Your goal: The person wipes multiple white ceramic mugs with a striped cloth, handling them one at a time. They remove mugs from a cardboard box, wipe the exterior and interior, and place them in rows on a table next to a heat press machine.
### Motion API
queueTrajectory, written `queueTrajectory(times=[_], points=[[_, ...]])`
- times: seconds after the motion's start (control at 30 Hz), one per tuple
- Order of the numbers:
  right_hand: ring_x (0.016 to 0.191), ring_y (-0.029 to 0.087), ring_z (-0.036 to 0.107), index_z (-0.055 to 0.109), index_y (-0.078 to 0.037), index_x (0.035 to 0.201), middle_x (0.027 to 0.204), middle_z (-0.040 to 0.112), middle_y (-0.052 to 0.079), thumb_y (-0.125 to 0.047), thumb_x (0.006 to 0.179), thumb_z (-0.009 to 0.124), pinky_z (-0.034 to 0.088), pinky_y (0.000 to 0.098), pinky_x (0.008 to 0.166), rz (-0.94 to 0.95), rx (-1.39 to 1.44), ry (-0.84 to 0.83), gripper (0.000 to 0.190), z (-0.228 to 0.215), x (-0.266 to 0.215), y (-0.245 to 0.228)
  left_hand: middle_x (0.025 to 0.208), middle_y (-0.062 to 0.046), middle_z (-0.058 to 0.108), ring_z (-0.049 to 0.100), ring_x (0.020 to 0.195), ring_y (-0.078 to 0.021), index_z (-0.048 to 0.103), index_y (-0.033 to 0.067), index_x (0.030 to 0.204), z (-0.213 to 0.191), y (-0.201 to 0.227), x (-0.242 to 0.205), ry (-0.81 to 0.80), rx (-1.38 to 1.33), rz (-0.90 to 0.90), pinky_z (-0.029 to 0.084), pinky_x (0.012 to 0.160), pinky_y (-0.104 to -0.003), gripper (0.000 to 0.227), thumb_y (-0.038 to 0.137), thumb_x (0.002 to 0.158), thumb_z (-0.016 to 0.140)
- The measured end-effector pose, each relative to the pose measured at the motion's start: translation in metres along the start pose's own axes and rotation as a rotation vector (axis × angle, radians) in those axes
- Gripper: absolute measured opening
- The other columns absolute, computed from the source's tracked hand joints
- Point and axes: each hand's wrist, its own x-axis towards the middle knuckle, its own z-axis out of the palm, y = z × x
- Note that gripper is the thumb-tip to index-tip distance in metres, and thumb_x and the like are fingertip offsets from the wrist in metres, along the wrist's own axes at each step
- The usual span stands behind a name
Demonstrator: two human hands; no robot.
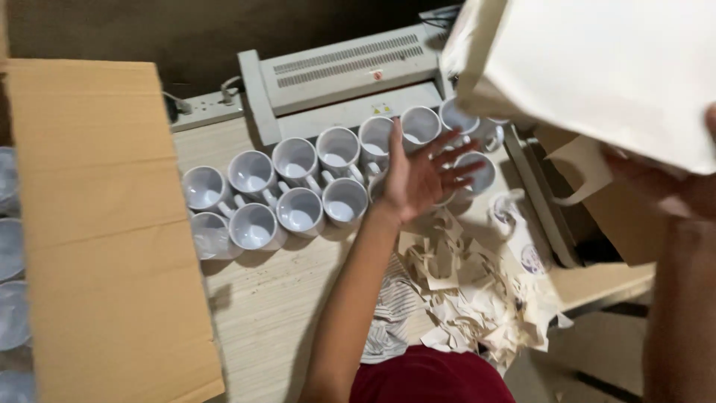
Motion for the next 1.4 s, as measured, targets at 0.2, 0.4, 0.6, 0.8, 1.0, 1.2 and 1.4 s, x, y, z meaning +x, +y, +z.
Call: queueTrajectory(times=[0.2,0.4,0.6,0.8,1.0,1.2,1.4], points=[[0.126,0.047,0.057,0.043,-0.005,0.141,0.139,0.045,0.024,-0.023,0.069,0.073,0.058,0.0564,0.088,0.106,0.033,-0.072,0.080,0.171,0.043,0.042,0.131,-0.027,0.062,0.065,0.114,-0.0401,0.045,0.0010,0.149,-0.028,0.110,-0.006,0.196,0.120,0.188,0.058,0.101,-0.053,0.115,0.092,0.079,0.043],[0.127,0.042,0.053,0.054,-0.001,0.134,0.144,0.043,0.024,-0.033,0.071,0.076,0.054,0.0578,0.098,0.164,-0.107,-0.405,0.074,0.287,0.165,0.115,0.130,-0.018,0.064,0.069,0.114,-0.0308,0.045,0.0014,0.148,-0.092,0.185,0.001,0.581,0.437,0.299,0.063,0.090,-0.048,0.102,0.066,0.073,0.074],[0.119,0.038,0.063,0.053,0.000,0.133,0.137,0.054,0.025,-0.039,0.076,0.074,0.054,0.0453,0.104,0.254,-0.233,-0.666,0.072,0.393,0.204,0.139,0.128,-0.011,0.063,0.067,0.110,-0.0252,0.046,0.0092,0.146,-0.159,0.236,-0.001,0.944,0.528,0.415,0.060,0.081,-0.046,0.086,0.037,0.073,0.082],[0.112,0.028,0.064,0.058,0.000,0.127,0.128,0.060,0.017,-0.036,0.081,0.073,0.056,0.0450,0.098,0.303,-0.333,-0.721,0.060,0.427,0.231,0.168,0.128,-0.014,0.071,0.070,0.112,-0.0211,0.061,0.0001,0.136,-0.251,0.254,0.007,1.127,0.832,0.441,0.059,0.088,-0.037,0.074,0.041,0.080,0.089],[0.103,0.031,0.065,0.053,0.002,0.133,0.118,0.062,0.020,-0.038,0.080,0.076,0.057,0.0541,0.093,0.194,-0.588,-0.621,0.071,0.427,0.220,0.160,0.108,-0.015,0.076,0.073,0.087,-0.0248,0.073,-0.0010,0.121,-0.197,0.246,0.003,1.415,0.938,0.223,0.059,0.051,-0.036,0.075,0.053,0.069,0.083],[0.125,0.041,0.059,0.019,-0.006,0.156,0.143,0.046,0.027,-0.048,0.074,0.075,0.062,0.0527,0.091,0.117,-0.639,-0.541,0.108,0.419,0.213,0.153,0.123,-0.020,0.061,0.066,0.100,-0.0297,0.049,-0.0015,0.137,-0.179,0.248,-0.005,1.491,0.899,0.263,0.062,0.058,-0.039,0.102,0.063,0.064,0.079],[0.139,0.043,0.045,0.011,-0.011,0.161,0.156,0.034,0.027,-0.054,0.077,0.073,0.057,0.0555,0.096,0.167,-0.540,-0.560,0.112,0.415,0.200,0.157,0.140,-0.027,0.049,0.053,0.125,-0.0363,0.034,-0.0046,0.146,-0.239,0.256,-0.027,1.525,1.007,0.291,0.046,0.106,-0.048,0.118,0.081,0.073,0.070]])
